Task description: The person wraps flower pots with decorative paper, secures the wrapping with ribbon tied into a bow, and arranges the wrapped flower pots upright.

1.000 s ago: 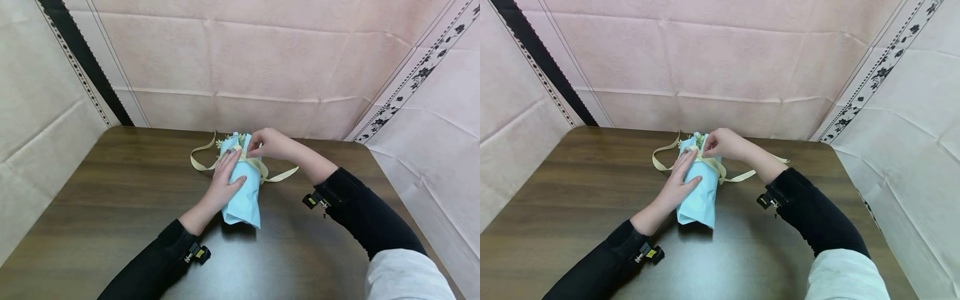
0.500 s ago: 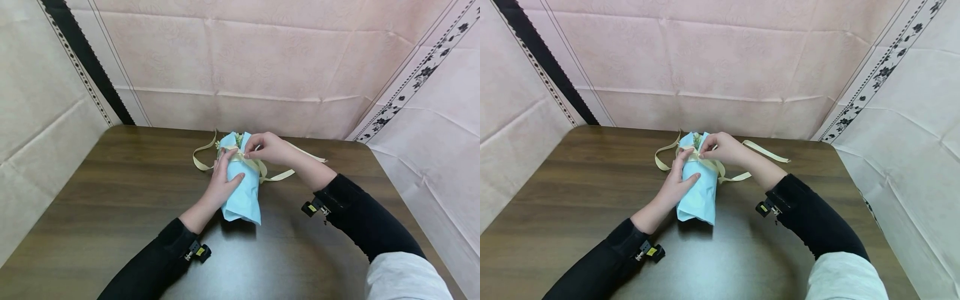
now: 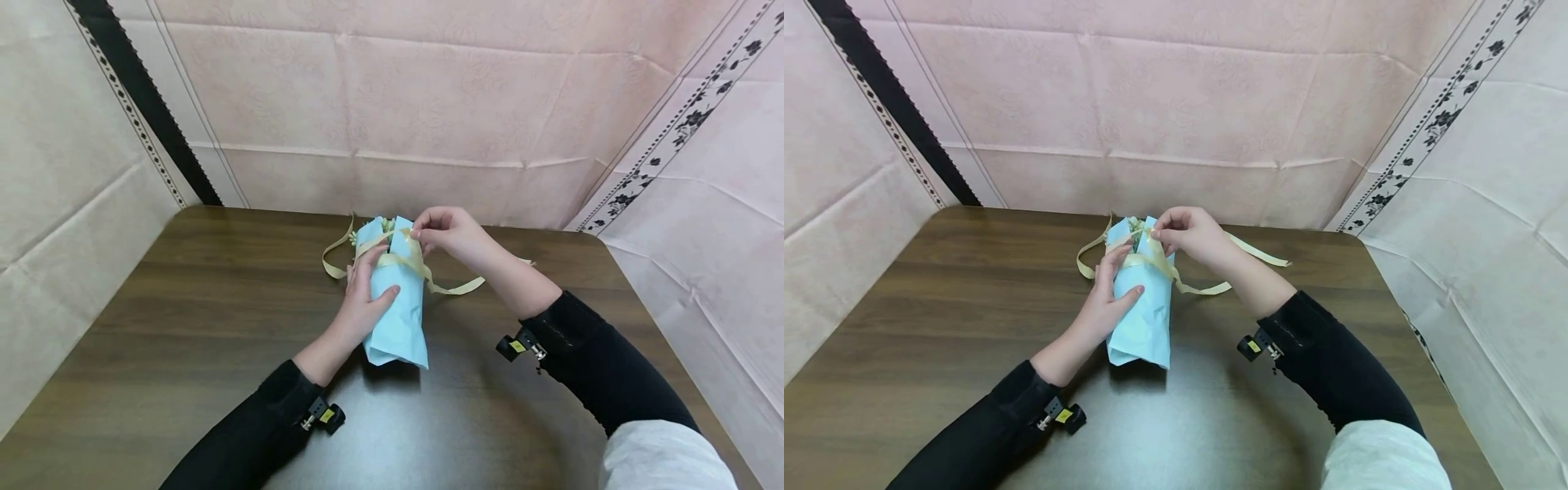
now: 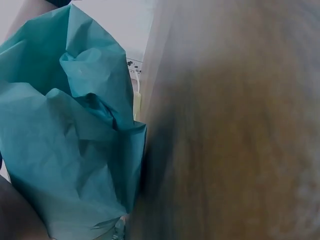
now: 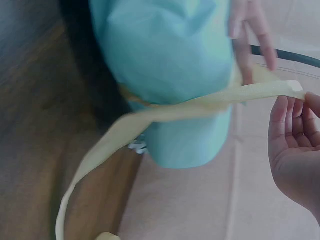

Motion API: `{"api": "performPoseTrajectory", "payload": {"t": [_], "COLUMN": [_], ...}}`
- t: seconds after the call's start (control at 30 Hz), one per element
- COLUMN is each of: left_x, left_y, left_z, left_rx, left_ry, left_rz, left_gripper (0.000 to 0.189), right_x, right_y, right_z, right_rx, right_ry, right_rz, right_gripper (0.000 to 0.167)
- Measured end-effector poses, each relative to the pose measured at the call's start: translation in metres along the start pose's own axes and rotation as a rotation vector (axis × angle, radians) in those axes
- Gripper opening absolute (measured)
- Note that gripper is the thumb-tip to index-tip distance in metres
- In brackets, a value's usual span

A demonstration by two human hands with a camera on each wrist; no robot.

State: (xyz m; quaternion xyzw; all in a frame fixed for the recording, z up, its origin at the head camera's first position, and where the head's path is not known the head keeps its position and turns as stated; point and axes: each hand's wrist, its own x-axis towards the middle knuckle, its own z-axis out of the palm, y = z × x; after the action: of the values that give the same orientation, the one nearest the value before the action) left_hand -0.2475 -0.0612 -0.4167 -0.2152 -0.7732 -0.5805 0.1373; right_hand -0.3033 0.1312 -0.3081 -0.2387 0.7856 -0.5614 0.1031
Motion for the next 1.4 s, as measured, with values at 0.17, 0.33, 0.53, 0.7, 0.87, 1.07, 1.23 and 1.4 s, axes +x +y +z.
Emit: {"api": "performPoseTrajectory", "payload": {"t": [0.17, 0.33, 0.53, 0.7, 0.87, 1.07, 1.23, 1.4], "left_x": [-0.003, -0.003, -0.002, -0.001, -0.001, -0.001, -0.001, 0.000], "left_y": [0.000, 0.000, 0.001, 0.002, 0.004, 0.007, 0.007, 0.008], "left_z": [0.000, 0.001, 0.002, 0.002, 0.002, 0.002, 0.001, 0.000], "left_rx": [0.029, 0.054, 0.057, 0.060, 0.075, 0.114, 0.126, 0.131], "left_ry": [-0.010, -0.032, -0.040, -0.041, -0.068, -0.093, -0.106, -0.117], "left_rz": [0.052, 0.058, 0.041, 0.035, 0.049, 0.077, 0.061, 0.023], "left_gripper": [0.041, 0.020, 0.019, 0.028, 0.030, 0.036, 0.055, 0.067], "right_x": [0.001, 0.009, 0.018, 0.021, 0.022, 0.031, 0.032, 0.026], "right_y": [-0.011, -0.016, -0.021, -0.029, -0.044, -0.049, -0.043, -0.035], "right_z": [0.004, 0.014, 0.025, 0.030, 0.035, 0.043, 0.043, 0.030], "right_rx": [0.046, 0.028, -0.011, -0.020, 0.024, 0.020, 0.046, -0.074], "right_ry": [0.018, -0.002, -0.020, -0.012, 0.034, 0.043, 0.037, 0.058], "right_rz": [-0.023, -0.054, -0.077, -0.090, -0.122, -0.057, -0.048, -0.075], "right_gripper": [0.006, 0.008, 0.009, 0.008, 0.009, 0.008, 0.009, 0.015]}}
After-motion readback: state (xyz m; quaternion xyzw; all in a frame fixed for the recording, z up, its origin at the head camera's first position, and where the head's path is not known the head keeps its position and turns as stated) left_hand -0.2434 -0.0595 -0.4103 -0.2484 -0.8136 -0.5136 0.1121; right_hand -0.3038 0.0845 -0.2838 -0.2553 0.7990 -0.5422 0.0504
